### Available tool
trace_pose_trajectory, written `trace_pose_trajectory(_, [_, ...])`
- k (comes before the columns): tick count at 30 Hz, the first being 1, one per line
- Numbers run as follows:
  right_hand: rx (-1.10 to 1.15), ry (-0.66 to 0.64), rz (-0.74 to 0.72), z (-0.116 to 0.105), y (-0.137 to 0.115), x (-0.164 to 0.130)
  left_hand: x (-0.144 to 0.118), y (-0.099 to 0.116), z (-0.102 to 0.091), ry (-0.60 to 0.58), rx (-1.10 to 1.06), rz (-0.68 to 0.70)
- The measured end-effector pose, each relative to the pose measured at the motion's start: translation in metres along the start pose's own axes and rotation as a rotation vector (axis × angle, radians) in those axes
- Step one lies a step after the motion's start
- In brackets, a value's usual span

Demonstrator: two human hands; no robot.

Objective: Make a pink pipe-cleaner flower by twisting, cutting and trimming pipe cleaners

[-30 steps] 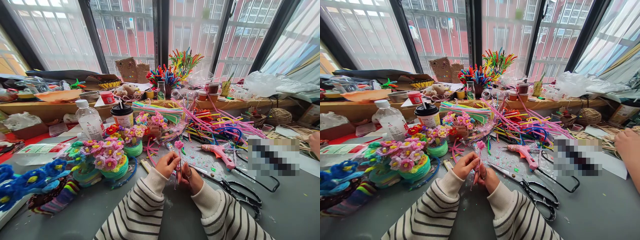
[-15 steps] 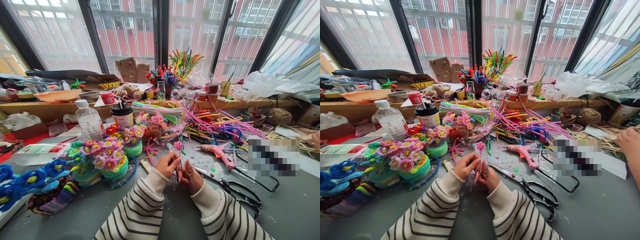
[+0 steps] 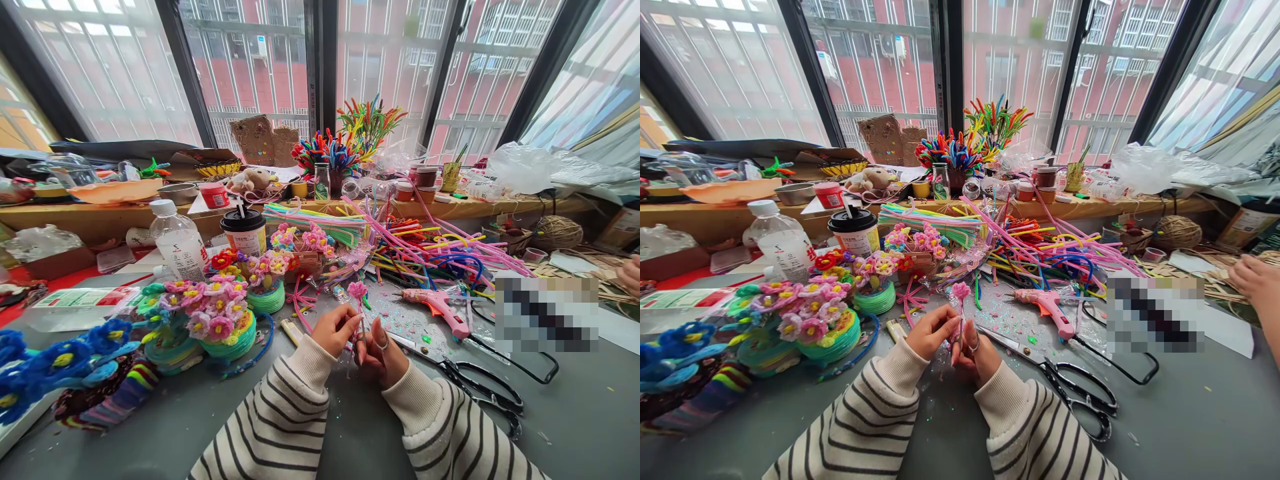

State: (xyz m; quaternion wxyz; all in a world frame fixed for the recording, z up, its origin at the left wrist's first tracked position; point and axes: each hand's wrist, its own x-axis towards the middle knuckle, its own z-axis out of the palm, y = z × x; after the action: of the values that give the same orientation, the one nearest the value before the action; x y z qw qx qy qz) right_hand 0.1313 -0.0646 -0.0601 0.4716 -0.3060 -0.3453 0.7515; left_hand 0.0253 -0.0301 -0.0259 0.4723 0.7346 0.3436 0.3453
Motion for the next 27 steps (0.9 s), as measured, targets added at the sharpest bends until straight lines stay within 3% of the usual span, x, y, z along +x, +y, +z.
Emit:
trace_pose_trajectory(9, [-0.120, 0.133, -0.113, -0.0043, 0.0035, -0.0006, 0.0011, -0.0020, -0.0009, 0.039, -0.008, -0.014])
trace_pose_trajectory(16, [-0.105, 0.003, -0.035, -0.0003, -0.0002, -0.0017, 0.0020, -0.0018, -0.0005, 0.030, -0.065, -0.007])
trace_pose_trajectory(22, [-0.329, 0.147, -0.166, -0.0071, 0.0024, -0.0002, 0.0014, -0.0018, -0.0012, 0.038, -0.058, 0.004])
trace_pose_trajectory(27, [-0.444, 0.130, -0.204, -0.0050, 0.0001, -0.0022, 0.0016, 0.0011, -0.0022, 0.064, -0.068, 0.002])
